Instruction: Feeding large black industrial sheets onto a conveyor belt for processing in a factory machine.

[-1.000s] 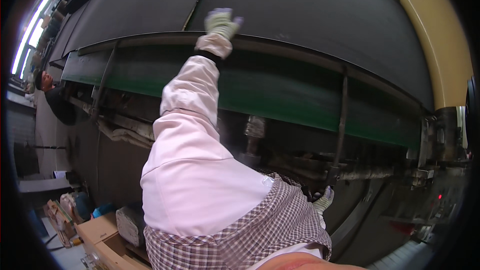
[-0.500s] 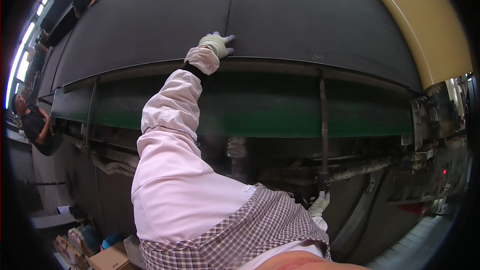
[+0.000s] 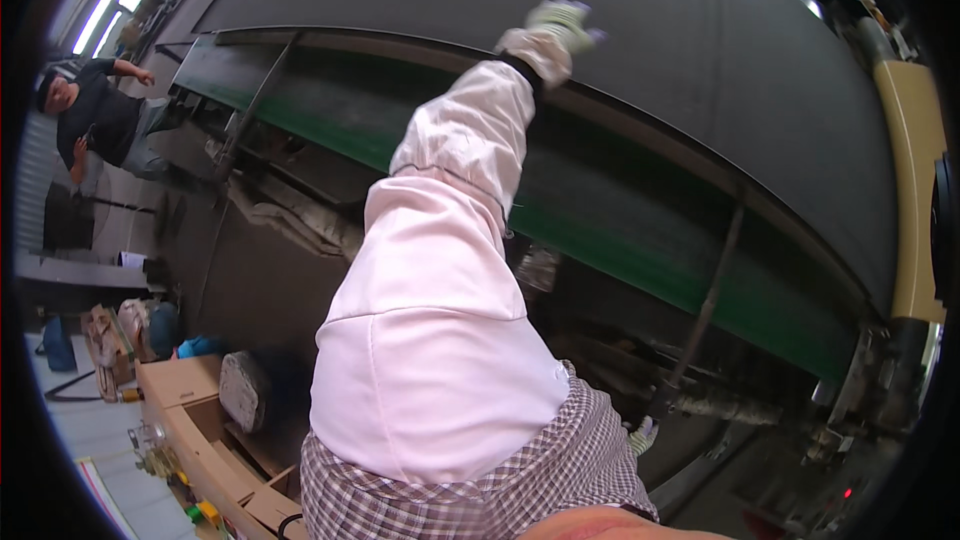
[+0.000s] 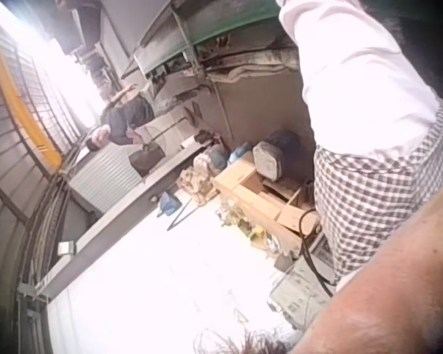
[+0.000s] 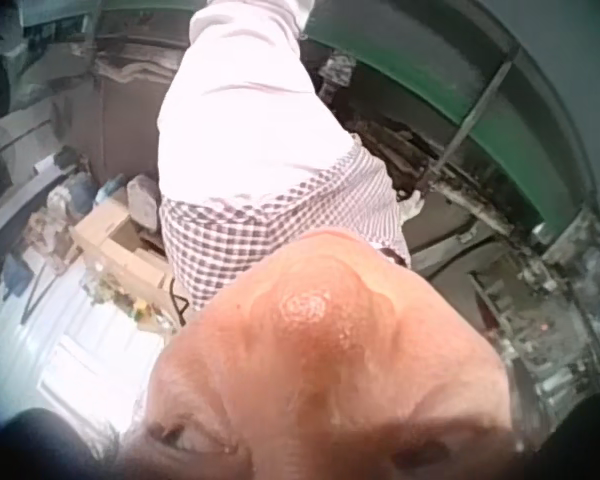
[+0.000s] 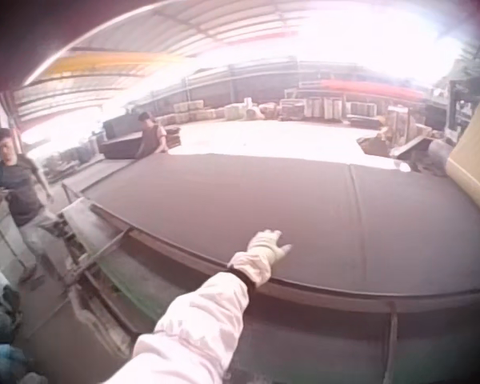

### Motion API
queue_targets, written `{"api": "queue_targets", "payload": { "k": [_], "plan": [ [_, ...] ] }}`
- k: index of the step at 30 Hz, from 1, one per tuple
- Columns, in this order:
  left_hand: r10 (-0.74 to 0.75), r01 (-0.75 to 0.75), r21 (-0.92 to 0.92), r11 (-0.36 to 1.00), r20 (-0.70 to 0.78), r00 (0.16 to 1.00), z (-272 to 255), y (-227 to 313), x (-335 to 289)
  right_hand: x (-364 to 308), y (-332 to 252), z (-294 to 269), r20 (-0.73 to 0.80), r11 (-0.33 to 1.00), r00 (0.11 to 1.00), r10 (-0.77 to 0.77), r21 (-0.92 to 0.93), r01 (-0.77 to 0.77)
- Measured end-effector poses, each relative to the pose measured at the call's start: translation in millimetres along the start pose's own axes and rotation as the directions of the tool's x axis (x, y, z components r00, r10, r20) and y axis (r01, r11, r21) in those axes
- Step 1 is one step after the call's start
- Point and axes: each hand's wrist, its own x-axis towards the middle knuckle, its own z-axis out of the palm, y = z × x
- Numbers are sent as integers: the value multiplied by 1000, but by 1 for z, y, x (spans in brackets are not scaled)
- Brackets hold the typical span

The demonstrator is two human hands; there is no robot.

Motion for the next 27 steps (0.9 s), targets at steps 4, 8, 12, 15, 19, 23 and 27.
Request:
{"api": "queue_targets", "payload": {
  "k": [4, 8, 12, 15, 19, 23, 27],
  "plan": [
    [-340, 343, 196, 919, -50, 939, -62, -125, -32, 9, -10, -4, -14, 1000, 1000, 19, 8, -19],
    [-196, 194, 211, 958, -10, 980, -38, -88, -47, 4, -16, -4, -71, 997, 995, 72, 36, -69],
    [12, -38, 207, 978, 127, 992, -54, -56, -39, -60, 8, 49, -39, 977, 998, -46, 208, 53],
    [-25, 45, 134, 990, -150, 988, -87, -140, -12, -72, 46, 111, 44, 930, 999, 31, 364, -45],
    [-87, 98, 297, 950, -49, 995, -86, -236, 16, -88, 35, 150, 59, 876, 993, 102, 468, -118],
    [30, -43, 333, 942, 42, 999, -61, -185, 22, -92, 31, 170, 23, 891, 997, 73, 448, -75],
    [66, -71, 315, 946, 26, 997, -55, -168, 24, -101, 1, 195, 64, 912, 997, 46, 404, -68]
  ]
}}
